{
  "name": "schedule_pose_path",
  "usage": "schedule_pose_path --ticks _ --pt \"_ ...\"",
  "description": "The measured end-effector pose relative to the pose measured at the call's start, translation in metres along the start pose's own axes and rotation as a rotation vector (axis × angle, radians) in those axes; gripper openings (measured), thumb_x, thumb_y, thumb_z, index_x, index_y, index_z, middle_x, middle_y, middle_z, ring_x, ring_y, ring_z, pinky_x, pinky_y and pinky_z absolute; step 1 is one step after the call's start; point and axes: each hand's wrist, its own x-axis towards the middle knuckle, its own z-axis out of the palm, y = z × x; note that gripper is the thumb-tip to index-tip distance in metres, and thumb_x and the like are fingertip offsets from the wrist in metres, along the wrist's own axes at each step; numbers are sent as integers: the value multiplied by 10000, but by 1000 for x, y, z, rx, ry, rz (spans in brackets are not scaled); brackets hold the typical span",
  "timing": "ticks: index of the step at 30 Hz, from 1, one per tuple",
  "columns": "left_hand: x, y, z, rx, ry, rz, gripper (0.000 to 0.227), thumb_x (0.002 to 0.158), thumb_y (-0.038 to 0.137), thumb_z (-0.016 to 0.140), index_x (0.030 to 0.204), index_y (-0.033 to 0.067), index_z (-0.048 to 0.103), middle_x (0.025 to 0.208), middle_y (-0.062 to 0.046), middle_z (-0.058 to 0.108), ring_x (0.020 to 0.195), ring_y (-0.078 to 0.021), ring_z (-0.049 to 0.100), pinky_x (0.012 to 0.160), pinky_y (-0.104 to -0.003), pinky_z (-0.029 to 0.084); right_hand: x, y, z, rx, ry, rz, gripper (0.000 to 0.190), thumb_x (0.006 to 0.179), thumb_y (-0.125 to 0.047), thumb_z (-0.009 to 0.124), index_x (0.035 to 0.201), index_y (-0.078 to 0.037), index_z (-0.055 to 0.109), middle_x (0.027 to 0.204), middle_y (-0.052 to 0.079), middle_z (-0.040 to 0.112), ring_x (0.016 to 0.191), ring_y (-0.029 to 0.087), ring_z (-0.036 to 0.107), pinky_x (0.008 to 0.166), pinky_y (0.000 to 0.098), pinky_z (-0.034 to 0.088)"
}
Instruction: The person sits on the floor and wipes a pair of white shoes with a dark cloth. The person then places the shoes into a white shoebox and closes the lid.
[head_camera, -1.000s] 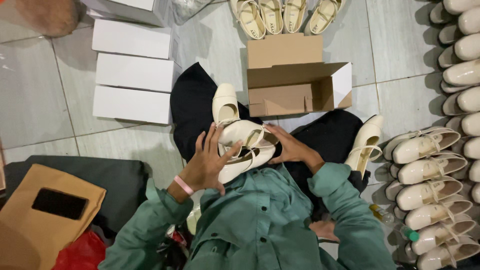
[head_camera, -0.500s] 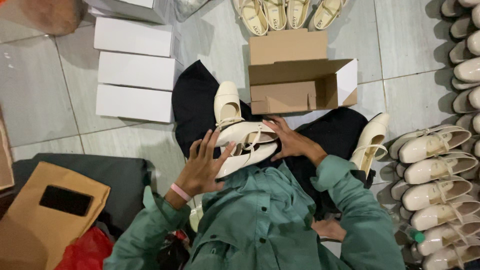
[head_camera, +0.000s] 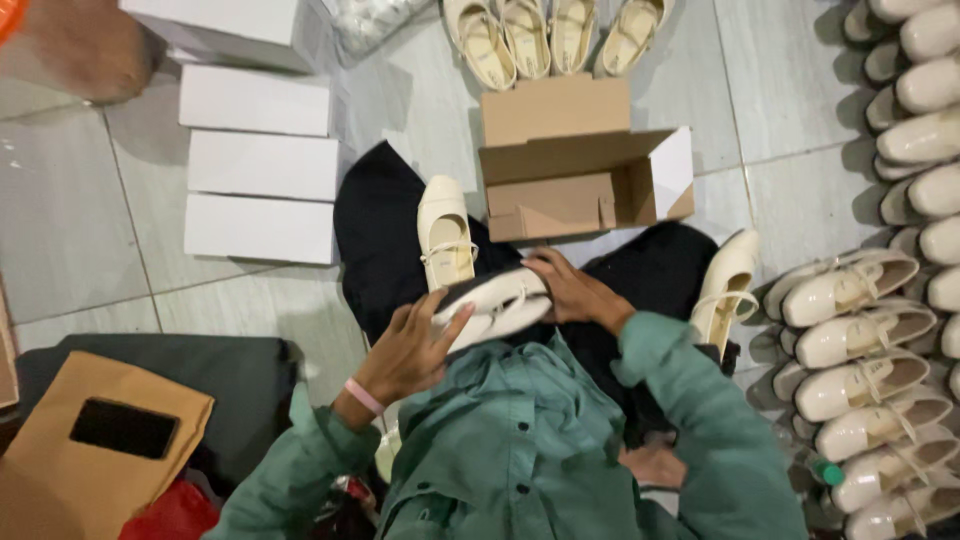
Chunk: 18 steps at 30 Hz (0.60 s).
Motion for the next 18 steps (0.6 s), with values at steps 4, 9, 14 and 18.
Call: schedule_pose_path --ticks 4,9,14,18 --pt "1 4 -11 -10 99 122 1051 668 180 856 1586 81 354 1498 -259 392 1360 -412 449 1097 -486 434 -28 -46 -60 -118 74 40 1051 558 -215 941 1457 -90 410 1398 239 439 1254 462 521 1038 483 492" --pt "56 14 19 -223 126 246 1088 725 275 890 1566 -31 271 1520 -297 360 1355 -450 444 1059 -534 408 -97 -111 -151 -379 157 279 1113 453 -183 911 1452 -77 432 1364 265 446 1267 495 469 1053 531 454" --pt "135 27 86 -397 112 225 1156 663 266 909 1582 -13 266 1519 -268 380 1372 -447 428 1112 -492 419 -124 -129 -160 -441 60 672 1219 487 -207 948 1546 -118 351 1432 297 381 1273 512 440 1053 551 434" --pt "155 21 114 -344 75 73 1223 553 289 952 1506 -56 269 1474 -285 376 1359 -455 408 1082 -535 381 -118 -126 -149 -397 45 669 1253 467 -248 930 1539 -115 296 1455 309 347 1309 549 392 1056 560 413"
